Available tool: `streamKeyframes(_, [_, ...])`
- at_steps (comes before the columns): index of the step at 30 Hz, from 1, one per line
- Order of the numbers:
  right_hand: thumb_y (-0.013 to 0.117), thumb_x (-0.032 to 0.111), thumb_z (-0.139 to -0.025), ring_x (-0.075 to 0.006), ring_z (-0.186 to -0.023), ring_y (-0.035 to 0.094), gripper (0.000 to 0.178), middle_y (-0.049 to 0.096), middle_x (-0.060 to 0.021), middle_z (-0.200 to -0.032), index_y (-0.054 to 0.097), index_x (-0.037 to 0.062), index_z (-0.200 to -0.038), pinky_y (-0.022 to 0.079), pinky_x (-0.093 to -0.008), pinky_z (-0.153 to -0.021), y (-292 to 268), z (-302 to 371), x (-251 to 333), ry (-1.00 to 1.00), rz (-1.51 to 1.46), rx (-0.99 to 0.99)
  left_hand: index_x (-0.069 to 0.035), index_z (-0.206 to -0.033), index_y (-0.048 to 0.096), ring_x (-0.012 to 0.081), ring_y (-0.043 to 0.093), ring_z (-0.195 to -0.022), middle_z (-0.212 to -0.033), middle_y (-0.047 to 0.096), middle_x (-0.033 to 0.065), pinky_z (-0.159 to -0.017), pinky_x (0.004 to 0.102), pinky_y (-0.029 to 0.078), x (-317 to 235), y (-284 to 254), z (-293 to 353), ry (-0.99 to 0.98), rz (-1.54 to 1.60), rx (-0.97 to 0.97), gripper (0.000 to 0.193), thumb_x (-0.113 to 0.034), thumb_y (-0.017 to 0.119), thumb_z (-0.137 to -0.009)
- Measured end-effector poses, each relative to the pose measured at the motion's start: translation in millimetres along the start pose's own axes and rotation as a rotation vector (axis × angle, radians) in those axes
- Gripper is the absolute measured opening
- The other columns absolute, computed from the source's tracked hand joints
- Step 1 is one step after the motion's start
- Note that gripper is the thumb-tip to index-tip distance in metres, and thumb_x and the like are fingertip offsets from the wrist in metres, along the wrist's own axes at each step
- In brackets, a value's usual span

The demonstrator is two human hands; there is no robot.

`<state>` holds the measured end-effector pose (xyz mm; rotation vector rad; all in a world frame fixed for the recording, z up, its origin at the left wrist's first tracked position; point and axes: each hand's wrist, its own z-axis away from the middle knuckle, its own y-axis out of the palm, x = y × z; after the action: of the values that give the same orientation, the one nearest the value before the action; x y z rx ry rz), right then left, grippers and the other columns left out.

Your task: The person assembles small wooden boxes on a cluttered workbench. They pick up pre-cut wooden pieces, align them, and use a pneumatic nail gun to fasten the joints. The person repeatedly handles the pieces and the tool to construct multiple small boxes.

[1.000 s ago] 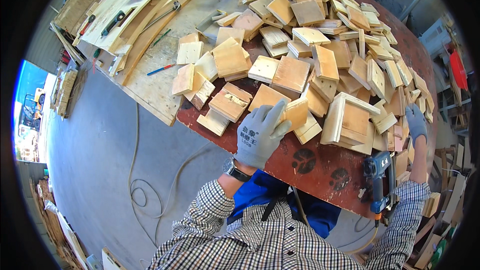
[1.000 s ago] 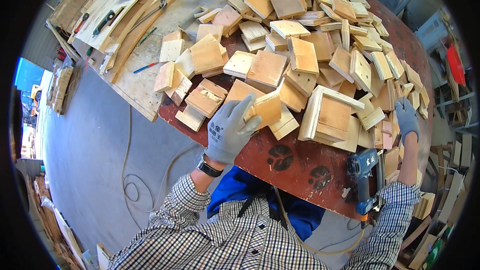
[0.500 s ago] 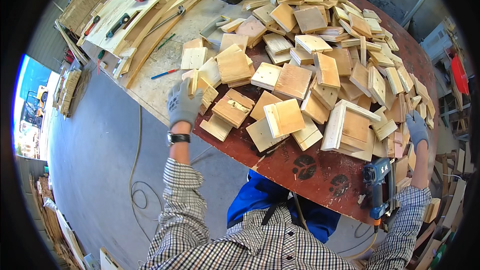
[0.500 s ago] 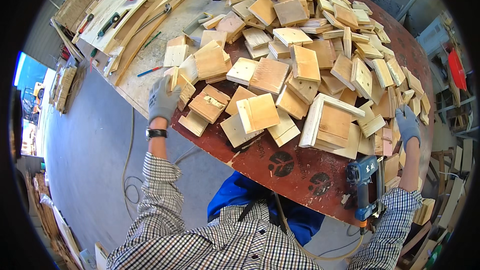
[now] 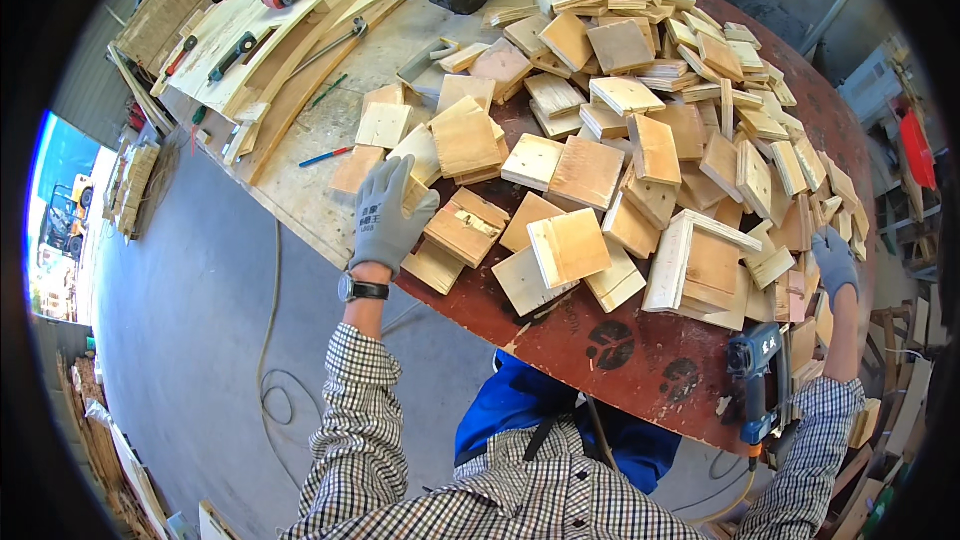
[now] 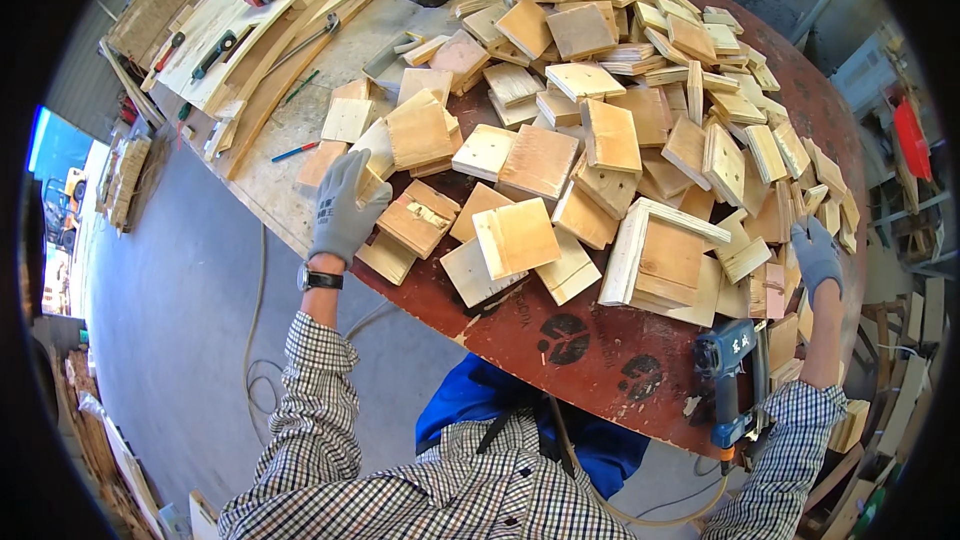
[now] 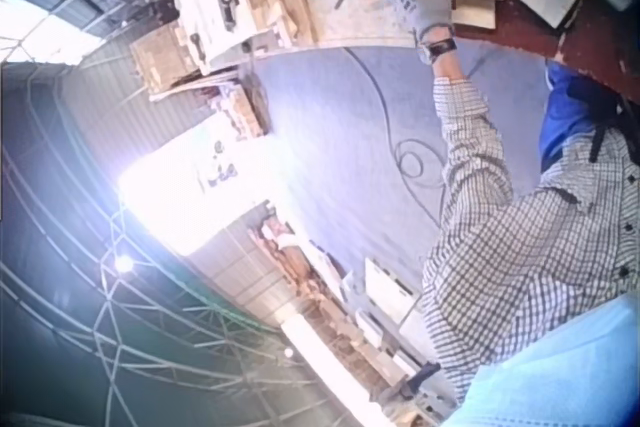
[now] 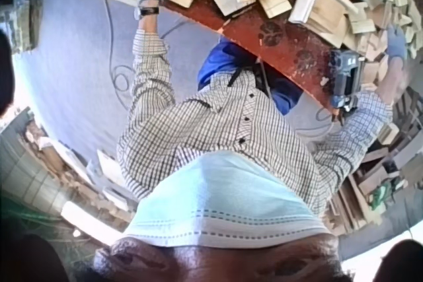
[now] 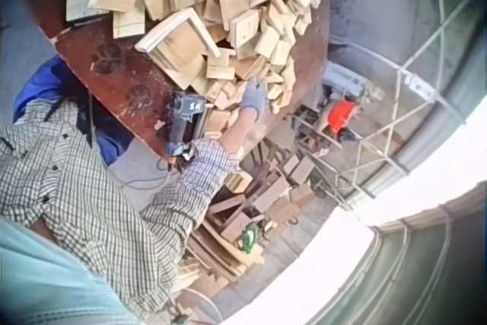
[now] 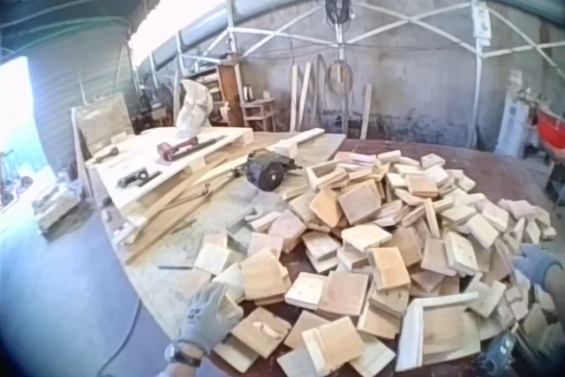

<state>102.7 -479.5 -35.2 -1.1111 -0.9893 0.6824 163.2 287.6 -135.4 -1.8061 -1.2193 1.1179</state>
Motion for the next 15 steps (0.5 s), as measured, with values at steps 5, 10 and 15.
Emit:
streamKeyframes(5, [0.063,0.031,-0.102,-0.0303,-0.093,0.066,0.031,0.072,-0.0158,-0.102,0.066,0.0022,-0.113,0.052,-0.0429,-0.086,2.3,4.3,-6.3,-0.026,0.011,-0.112,-0.003,-0.154,0.052,0.0418,0.051,-0.143,-0.156,0.054,0.0233,-0.119,0.0488,0.041,-26.0,-8.2,-38.9,-0.107,0.126,0.141,0.074,-0.044,0.073,-0.096])
streamKeyframes(10, [0.064,0.032,-0.1,-0.0386,-0.097,0.069,0.031,0.073,-0.0211,-0.105,0.066,0.0038,-0.111,0.053,-0.0463,-0.087,2.7,13.9,28.8,0.015,0.067,-0.084,-0.008,-0.165,0.036,0.0425,0.052,-0.142,-0.157,0.05,0.0246,-0.118,0.0485,0.043,-19.8,-22.0,-62.9,-0.163,-0.081,0.442,0.109,-0.06,0.079,-0.08])
streamKeyframes(15, [0.066,0.033,-0.1,-0.0386,-0.098,0.069,0.031,0.074,-0.0204,-0.107,0.066,0.0042,-0.112,0.054,-0.0463,-0.088,-4.9,13.6,17.3,0.008,0.074,-0.093,-0.013,-0.165,0.034,0.0388,0.056,-0.136,-0.15,0.054,0.0192,-0.111,0.053,0.046,-21.9,-9.9,-75.1,-0.144,-0.187,0.45,0.116,-0.058,0.082,-0.07])
